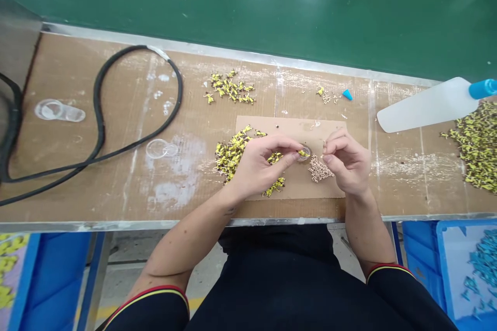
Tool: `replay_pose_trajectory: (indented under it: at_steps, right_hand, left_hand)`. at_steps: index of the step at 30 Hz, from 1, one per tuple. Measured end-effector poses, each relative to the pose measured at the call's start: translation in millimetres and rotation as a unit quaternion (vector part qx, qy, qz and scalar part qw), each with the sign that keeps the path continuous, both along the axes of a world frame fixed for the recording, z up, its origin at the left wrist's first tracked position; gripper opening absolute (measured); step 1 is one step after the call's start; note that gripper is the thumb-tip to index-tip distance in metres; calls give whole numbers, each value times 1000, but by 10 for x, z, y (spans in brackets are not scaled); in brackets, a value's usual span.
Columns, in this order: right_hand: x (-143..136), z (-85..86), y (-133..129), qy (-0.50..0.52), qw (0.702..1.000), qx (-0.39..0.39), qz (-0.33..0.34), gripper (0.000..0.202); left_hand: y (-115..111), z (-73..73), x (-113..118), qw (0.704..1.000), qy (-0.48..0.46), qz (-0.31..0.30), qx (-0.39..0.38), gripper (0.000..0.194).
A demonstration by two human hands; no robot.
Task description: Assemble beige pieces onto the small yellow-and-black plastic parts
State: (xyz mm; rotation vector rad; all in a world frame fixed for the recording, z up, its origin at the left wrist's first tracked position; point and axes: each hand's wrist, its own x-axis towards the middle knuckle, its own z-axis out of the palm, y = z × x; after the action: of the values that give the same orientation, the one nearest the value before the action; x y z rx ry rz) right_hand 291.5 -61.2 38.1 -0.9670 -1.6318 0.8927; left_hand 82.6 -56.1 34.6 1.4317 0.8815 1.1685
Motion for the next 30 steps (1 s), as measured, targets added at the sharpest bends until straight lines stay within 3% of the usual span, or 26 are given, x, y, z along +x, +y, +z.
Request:
replay_pose_trajectory:
  at_steps: [5,12,30]
  right_hand:
    - [-74,-37,-18,-3,1000,-7,13,9]
    - [-124,-80,-42,0,999,-26,24,9]
    - [-153,-50,-44,-38,999,-16,21,6]
  left_hand:
    - [-55,-27,69,1000,12,25,11,7]
    - [-72,-81,88,994,23,54,87,6]
    - [-85,-92,114,988,31,77,128,10]
